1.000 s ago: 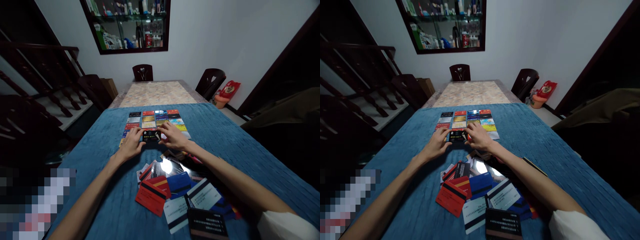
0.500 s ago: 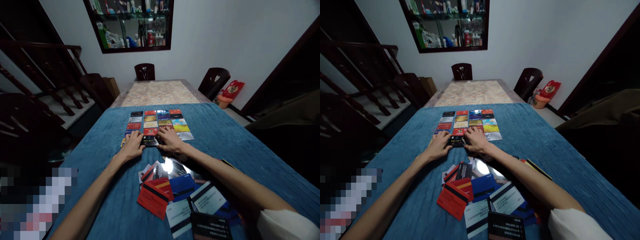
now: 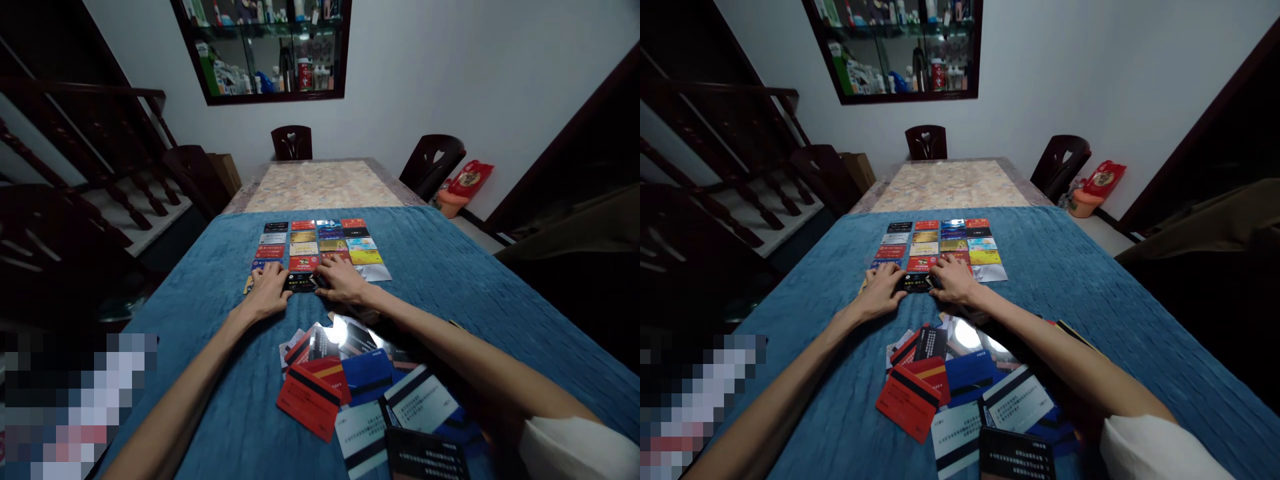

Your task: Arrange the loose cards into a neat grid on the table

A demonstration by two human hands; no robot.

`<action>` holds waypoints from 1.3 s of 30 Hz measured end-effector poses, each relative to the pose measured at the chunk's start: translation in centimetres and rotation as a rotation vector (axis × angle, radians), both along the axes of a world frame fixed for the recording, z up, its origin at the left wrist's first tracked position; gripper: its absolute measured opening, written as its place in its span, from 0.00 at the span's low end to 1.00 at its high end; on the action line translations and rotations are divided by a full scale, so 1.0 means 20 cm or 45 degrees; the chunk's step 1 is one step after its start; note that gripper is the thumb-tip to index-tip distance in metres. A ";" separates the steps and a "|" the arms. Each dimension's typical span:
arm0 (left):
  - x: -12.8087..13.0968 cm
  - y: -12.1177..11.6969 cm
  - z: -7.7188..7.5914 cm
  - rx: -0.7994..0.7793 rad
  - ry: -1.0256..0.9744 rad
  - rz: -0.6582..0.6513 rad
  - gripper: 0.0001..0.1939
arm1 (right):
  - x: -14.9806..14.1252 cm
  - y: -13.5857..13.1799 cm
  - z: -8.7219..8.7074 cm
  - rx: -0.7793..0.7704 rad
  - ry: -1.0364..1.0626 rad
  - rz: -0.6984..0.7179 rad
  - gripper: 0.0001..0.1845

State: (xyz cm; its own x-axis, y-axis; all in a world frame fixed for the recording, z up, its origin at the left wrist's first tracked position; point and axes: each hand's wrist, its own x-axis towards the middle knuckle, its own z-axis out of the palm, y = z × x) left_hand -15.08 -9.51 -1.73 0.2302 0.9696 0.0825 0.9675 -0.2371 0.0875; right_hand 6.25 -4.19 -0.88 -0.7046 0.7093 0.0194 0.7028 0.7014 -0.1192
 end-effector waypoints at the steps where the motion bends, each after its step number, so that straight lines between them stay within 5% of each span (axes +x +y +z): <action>1: 0.00 0.00 0.00 -0.004 0.001 0.002 0.17 | 0.00 0.00 0.00 -0.004 -0.003 -0.003 0.24; 39: 0.00 0.01 -0.06 0.134 -0.013 -0.044 0.14 | 0.00 0.01 -0.01 0.075 -0.031 -0.004 0.22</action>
State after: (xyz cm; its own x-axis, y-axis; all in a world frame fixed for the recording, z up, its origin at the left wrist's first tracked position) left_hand -15.13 -9.30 -2.95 0.2616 0.9471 0.1861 0.9579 -0.2784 0.0703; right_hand 6.30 -4.06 -1.15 -0.7030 0.7098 0.0441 0.7073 0.7043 -0.0610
